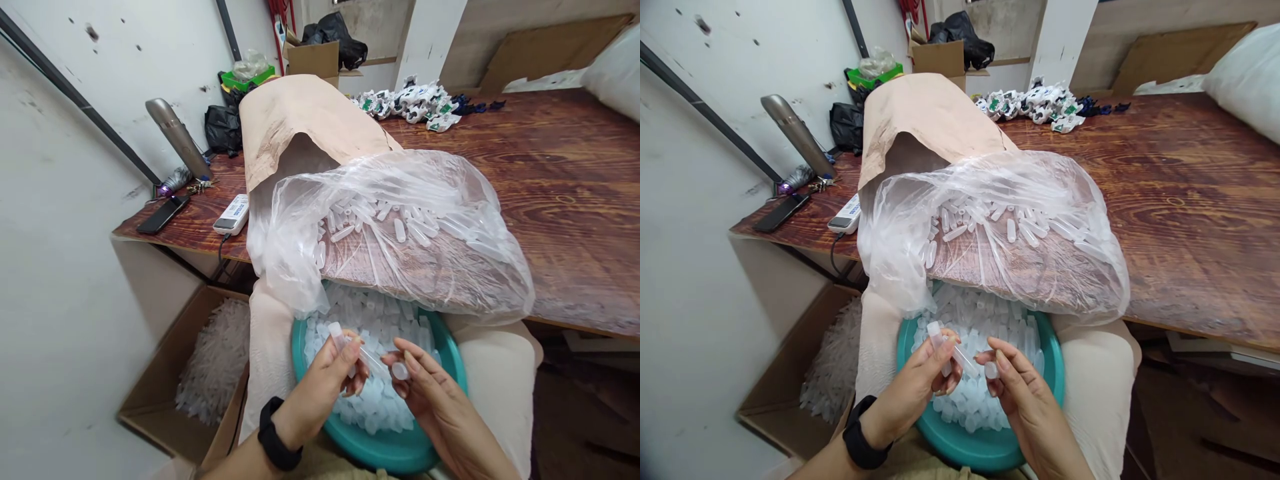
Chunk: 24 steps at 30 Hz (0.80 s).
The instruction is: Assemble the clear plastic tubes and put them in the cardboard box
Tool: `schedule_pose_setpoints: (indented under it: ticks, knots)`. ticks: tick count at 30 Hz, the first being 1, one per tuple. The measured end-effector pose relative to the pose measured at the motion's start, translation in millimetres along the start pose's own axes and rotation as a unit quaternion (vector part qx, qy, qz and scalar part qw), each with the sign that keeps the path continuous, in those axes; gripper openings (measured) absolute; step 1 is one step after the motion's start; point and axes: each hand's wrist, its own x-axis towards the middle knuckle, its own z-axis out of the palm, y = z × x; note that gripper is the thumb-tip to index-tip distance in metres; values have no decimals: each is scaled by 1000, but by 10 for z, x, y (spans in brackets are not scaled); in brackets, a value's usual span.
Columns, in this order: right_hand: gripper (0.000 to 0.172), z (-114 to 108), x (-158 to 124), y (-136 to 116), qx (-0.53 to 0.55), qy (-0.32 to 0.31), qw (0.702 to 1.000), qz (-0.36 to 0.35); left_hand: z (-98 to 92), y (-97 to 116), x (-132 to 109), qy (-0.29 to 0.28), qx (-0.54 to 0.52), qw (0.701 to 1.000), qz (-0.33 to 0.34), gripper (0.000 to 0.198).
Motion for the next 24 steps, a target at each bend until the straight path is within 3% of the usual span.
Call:
schedule_pose_setpoints:
  ticks: [6, 11, 13, 18, 21, 24]
  knots:
    - [40, -39, 8, 48, -29, 48, 998, -39, 10, 4, -54, -6, 41, 999, 5, 51]
    - [37, -79, -37, 54, -231, 22, 964, -133, 68, 10, -103, -24, 63, 998, 18, 49]
    - [37, -84, -45, 52, -287, 5, 948, -141, 71, 0, -105, -26, 63, 998, 19, 49]
    - [39, -90, -23, 62, -194, 35, 976, -92, 31, -29, -90, -27, 46, 998, 23, 48]
    - [41, -78, -30, 78, -122, 64, 983, -125, 31, -39, -85, -17, 29, 999, 27, 46]
    - [34, -54, -68, 84, -160, 13, 970, -183, 59, -57, -82, -6, 13, 999, 41, 44]
